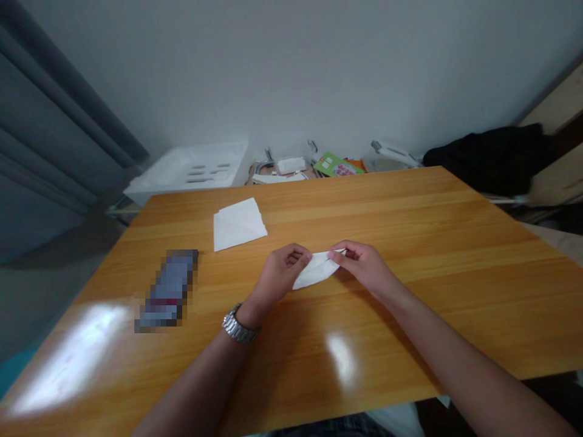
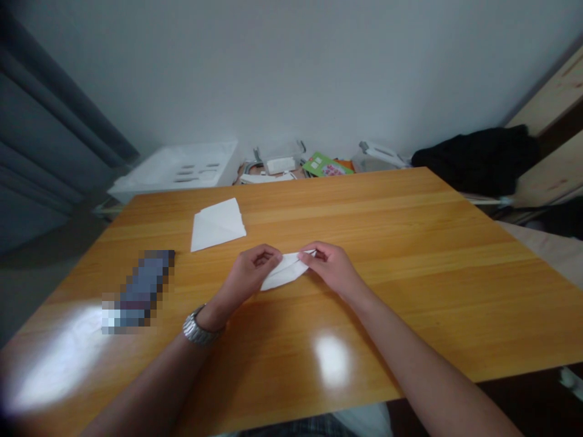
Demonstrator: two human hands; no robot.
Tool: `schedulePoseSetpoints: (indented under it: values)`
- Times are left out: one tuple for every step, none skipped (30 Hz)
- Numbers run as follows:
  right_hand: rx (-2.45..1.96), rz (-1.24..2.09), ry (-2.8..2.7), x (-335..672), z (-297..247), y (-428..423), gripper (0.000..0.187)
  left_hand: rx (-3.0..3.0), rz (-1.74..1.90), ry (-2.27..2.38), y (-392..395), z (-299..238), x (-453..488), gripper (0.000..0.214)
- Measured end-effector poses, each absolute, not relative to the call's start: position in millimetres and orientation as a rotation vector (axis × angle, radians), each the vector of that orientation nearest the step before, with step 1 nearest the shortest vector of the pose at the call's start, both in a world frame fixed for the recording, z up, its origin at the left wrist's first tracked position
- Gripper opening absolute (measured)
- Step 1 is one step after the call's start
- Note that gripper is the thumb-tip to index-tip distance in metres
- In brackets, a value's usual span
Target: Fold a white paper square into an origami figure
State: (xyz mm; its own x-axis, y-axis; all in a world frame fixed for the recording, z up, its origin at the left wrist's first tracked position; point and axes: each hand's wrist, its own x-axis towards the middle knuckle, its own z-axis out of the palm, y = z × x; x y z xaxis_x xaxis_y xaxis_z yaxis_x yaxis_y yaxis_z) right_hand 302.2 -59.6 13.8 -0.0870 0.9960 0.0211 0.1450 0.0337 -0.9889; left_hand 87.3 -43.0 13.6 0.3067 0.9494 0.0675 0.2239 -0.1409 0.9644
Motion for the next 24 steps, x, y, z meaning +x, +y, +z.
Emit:
schedulePoseSetpoints:
  values:
    - [-1.251, 1.189, -1.390, 302.5, 14.2, -59.7, 0.034, 1.597, 0.923, 1.098, -43.0, 13.5, 87.2, 0.030]
    - [-1.246, 1.203, -1.384, 302.6, 14.7, -59.9, 0.034, 1.601, 0.922, 1.099, -43.0, 13.4, 87.0, 0.030]
    - [-1.240, 1.223, -1.374, 302.6, 15.4, -60.2, 0.034, 1.608, 0.921, 1.103, -42.9, 13.4, 86.8, 0.030]
    - [-1.232, 1.244, -1.363, 302.7, 16.0, -60.6, 0.033, 1.616, 0.923, 1.106, -42.8, 13.4, 86.6, 0.030]
    - [-1.225, 1.263, -1.350, 302.9, 16.5, -61.0, 0.033, 1.623, 0.924, 1.109, -42.8, 13.6, 86.5, 0.030]
    - [-1.220, 1.278, -1.341, 303.3, 16.9, -61.3, 0.033, 1.627, 0.923, 1.112, -42.6, 13.9, 86.3, 0.030]
    - [-1.220, 1.287, -1.338, 303.9, 17.0, -61.5, 0.033, 1.631, 0.918, 1.114, -42.5, 14.5, 86.3, 0.030]
    - [-1.224, 1.289, -1.339, 304.7, 16.9, -61.5, 0.033, 1.635, 0.914, 1.118, -42.4, 15.2, 86.3, 0.030]
    - [-1.230, 1.286, -1.348, 305.6, 16.7, -61.5, 0.033, 1.640, 0.910, 1.123, -42.2, 16.0, 86.4, 0.030]
    - [-1.235, 1.278, -1.363, 306.6, 16.3, -61.3, 0.033, 1.648, 0.906, 1.128, -42.1, 16.9, 86.5, 0.029]
    - [-1.240, 1.266, -1.381, 307.5, 16.0, -61.1, 0.033, 1.658, 0.903, 1.134, -41.9, 17.8, 86.7, 0.029]
    - [-1.243, 1.253, -1.400, 308.4, 15.7, -61.0, 0.032, 1.668, 0.900, 1.137, -41.7, 18.7, 86.9, 0.028]
    - [-1.244, 1.241, -1.416, 309.0, 15.5, -60.8, 0.032, 1.675, 0.897, 1.140, -41.5, 19.4, 87.0, 0.028]
    - [-1.244, 1.232, -1.429, 309.5, 15.5, -60.7, 0.032, 1.678, 0.894, 1.141, -41.3, 20.0, 87.0, 0.028]
    - [-1.242, 1.229, -1.436, 309.8, 15.5, -60.6, 0.031, 1.680, 0.890, 1.139, -41.2, 20.4, 87.0, 0.028]
    - [-1.240, 1.231, -1.436, 309.9, 15.6, -60.6, 0.031, 1.680, 0.889, 1.136, -41.2, 20.6, 86.8, 0.028]
    - [-1.238, 1.238, -1.434, 309.9, 15.6, -60.7, 0.031, 1.683, 0.890, 1.132, -41.3, 20.6, 86.5, 0.028]
    - [-1.235, 1.243, -1.435, 309.9, 15.6, -60.7, 0.031, 1.689, 0.890, 1.127, -41.6, 20.4, 86.1, 0.028]
    - [-1.232, 1.244, -1.442, 309.8, 15.6, -60.8, 0.031, 1.697, 0.890, 1.123, -41.9, 20.1, 85.7, 0.028]
    - [-1.228, 1.238, -1.456, 309.7, 15.5, -60.9, 0.031, 1.706, 0.889, 1.121, -42.5, 19.8, 85.3, 0.028]
    - [-1.224, 1.226, -1.474, 309.6, 15.4, -61.2, 0.030, 1.721, 0.885, 1.122, -43.2, 19.6, 85.0, 0.028]
    - [-1.217, 1.215, -1.497, 309.5, 15.3, -61.5, 0.030, 1.742, 0.876, 1.125, -44.0, 19.6, 84.9, 0.028]
    - [-1.210, 1.213, -1.523, 309.3, 15.1, -62.0, 0.029, 1.767, 0.860, 1.127, -44.9, 19.7, 84.8, 0.028]
    - [-1.204, 1.216, -1.552, 309.0, 14.9, -62.6, 0.028, 1.794, 0.844, 1.125, -45.8, 20.0, 85.0, 0.027]
